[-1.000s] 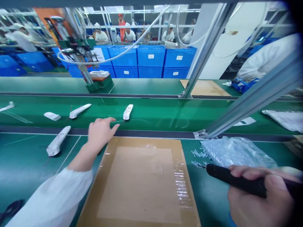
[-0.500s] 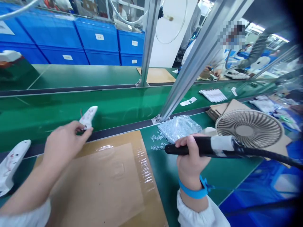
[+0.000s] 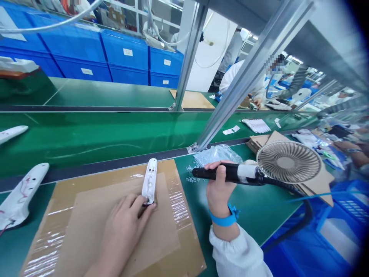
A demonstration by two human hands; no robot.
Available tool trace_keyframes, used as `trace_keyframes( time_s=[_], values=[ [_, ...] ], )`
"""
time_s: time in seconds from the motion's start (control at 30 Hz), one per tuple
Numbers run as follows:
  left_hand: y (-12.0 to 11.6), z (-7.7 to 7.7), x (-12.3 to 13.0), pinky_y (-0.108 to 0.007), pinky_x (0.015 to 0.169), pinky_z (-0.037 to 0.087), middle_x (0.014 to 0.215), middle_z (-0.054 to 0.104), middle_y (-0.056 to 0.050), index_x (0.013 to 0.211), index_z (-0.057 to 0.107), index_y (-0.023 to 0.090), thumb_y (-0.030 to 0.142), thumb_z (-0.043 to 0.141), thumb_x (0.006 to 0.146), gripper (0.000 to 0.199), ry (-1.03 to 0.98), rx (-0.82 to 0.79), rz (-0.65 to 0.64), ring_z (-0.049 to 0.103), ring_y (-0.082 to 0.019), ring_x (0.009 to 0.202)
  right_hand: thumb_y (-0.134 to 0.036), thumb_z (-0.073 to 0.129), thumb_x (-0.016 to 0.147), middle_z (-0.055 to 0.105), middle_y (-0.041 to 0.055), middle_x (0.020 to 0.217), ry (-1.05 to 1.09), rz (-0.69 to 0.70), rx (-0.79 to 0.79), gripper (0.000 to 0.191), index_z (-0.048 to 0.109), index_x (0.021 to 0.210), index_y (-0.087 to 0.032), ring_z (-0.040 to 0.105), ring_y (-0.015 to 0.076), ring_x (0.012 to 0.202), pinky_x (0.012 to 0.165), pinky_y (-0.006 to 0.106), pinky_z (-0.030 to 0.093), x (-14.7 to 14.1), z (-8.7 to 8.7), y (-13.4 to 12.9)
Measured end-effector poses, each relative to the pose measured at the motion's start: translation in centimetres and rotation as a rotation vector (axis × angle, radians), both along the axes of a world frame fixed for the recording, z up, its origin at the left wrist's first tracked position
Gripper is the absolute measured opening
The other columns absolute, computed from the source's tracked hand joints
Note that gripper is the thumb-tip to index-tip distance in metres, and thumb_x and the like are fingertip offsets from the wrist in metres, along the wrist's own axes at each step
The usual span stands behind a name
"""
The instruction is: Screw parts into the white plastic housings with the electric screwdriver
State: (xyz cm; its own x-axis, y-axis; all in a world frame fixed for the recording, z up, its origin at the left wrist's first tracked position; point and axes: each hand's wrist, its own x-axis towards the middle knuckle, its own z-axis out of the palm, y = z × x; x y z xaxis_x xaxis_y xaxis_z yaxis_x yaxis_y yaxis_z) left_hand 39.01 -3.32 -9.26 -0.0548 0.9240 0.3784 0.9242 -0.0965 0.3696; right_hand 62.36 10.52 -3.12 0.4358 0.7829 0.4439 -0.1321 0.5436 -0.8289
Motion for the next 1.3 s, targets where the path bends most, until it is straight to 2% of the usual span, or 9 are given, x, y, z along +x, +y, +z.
trace_keyframes(
  time_s=[0.17, 0.37, 0.57, 0.73, 0.9, 1.0, 1.17, 1.3],
  values=[
    [0.1, 0.1, 0.8, -0.037, 0.066, 0.049, 0.079, 0.072, -0.003, 0.087, 0.068, 0.024, 0.038, 0.049, 0.115, 0.036, -0.031, 0.054, -0.028, 0.07, -0.025, 0.073, -0.052, 0.085, 0.095, 0.063, -0.0077, 0.069, 0.025, -0.023, 0.015, 0.039, 0.058, 0.1, -0.024, 0.064, 0.0165, 0.059, 0.068, 0.036, 0.06, 0.1, 0.5, -0.5],
    [0.2, 0.8, 1.1, -0.036, 0.061, 0.045, 0.071, 0.071, -0.001, 0.082, 0.062, 0.024, 0.031, 0.052, 0.112, 0.033, -0.014, 0.062, -0.046, 0.066, -0.023, 0.062, -0.051, 0.088, 0.093, 0.065, -0.0075, 0.071, 0.031, -0.023, -0.002, 0.041, 0.058, 0.102, -0.023, 0.067, 0.0171, 0.064, 0.075, 0.037, 0.061, 0.0, 0.3, -0.3],
    [0.1, 0.9, 1.3, -0.034, 0.061, 0.041, 0.07, 0.07, -0.001, 0.083, 0.06, 0.025, 0.031, 0.055, 0.112, 0.03, -0.006, 0.091, -0.053, 0.066, -0.023, 0.06, -0.05, 0.088, 0.092, 0.065, -0.0067, 0.071, 0.036, -0.021, 0.002, 0.04, 0.059, 0.1, -0.023, 0.066, 0.0172, 0.063, 0.074, 0.037, 0.06, -0.2, 0.4, -0.4],
    [0.1, 1.2, 1.5, -0.035, 0.062, 0.042, 0.069, 0.069, -0.001, 0.083, 0.061, 0.024, 0.034, 0.048, 0.116, 0.037, 0.027, 0.116, -0.046, 0.066, -0.023, 0.061, -0.056, 0.085, 0.093, 0.06, -0.0083, 0.069, 0.071, -0.041, 0.021, 0.042, 0.058, 0.096, -0.024, 0.061, 0.0147, 0.059, 0.071, 0.035, 0.059, 0.1, 1.0, -0.6],
    [0.2, 1.6, 1.5, -0.035, 0.061, 0.043, 0.067, 0.068, 0.0, 0.082, 0.064, 0.024, 0.036, 0.05, 0.117, 0.039, 0.032, 0.138, -0.044, 0.066, -0.022, 0.06, -0.063, 0.085, 0.092, 0.057, -0.0087, 0.066, 0.099, -0.032, -0.016, 0.048, 0.057, 0.096, -0.024, 0.057, 0.0145, 0.055, 0.066, 0.035, 0.057, 0.4, 1.6, -0.8],
    [0.2, 1.8, 1.5, -0.034, 0.061, 0.044, 0.067, 0.068, 0.0, 0.084, 0.066, 0.023, 0.033, 0.052, 0.116, 0.036, -0.018, 0.158, -0.069, 0.066, -0.021, 0.06, -0.07, 0.087, 0.087, 0.054, -0.0088, 0.066, 0.145, 0.045, -0.07, 0.055, 0.056, 0.094, -0.024, 0.055, 0.0139, 0.054, 0.063, 0.033, 0.055, 0.4, 2.2, -1.3],
    [0.1, 2.0, 1.8, -0.033, 0.066, 0.052, 0.079, 0.075, 0.0, 0.092, 0.069, 0.022, 0.031, 0.056, 0.116, 0.028, -0.147, 0.165, -0.221, 0.069, -0.019, 0.066, -0.075, 0.084, 0.087, 0.048, -0.0086, 0.065, 0.204, 0.367, -0.225, 0.058, 0.056, 0.093, -0.024, 0.049, 0.0123, 0.05, 0.055, 0.029, 0.048, -0.4, 2.7, -2.5],
    [0.0, 2.0, 2.0, -0.035, 0.066, 0.051, 0.079, 0.075, 0.0, 0.097, 0.071, 0.021, 0.035, 0.057, 0.117, 0.028, -0.155, 0.141, -0.312, 0.07, -0.02, 0.07, -0.076, 0.088, 0.083, 0.045, -0.0092, 0.064, 0.259, 0.503, -0.302, 0.06, 0.059, 0.092, -0.024, 0.046, 0.0111, 0.048, 0.052, 0.027, 0.047, -1.4, 2.6, -3.2]
  ],
)
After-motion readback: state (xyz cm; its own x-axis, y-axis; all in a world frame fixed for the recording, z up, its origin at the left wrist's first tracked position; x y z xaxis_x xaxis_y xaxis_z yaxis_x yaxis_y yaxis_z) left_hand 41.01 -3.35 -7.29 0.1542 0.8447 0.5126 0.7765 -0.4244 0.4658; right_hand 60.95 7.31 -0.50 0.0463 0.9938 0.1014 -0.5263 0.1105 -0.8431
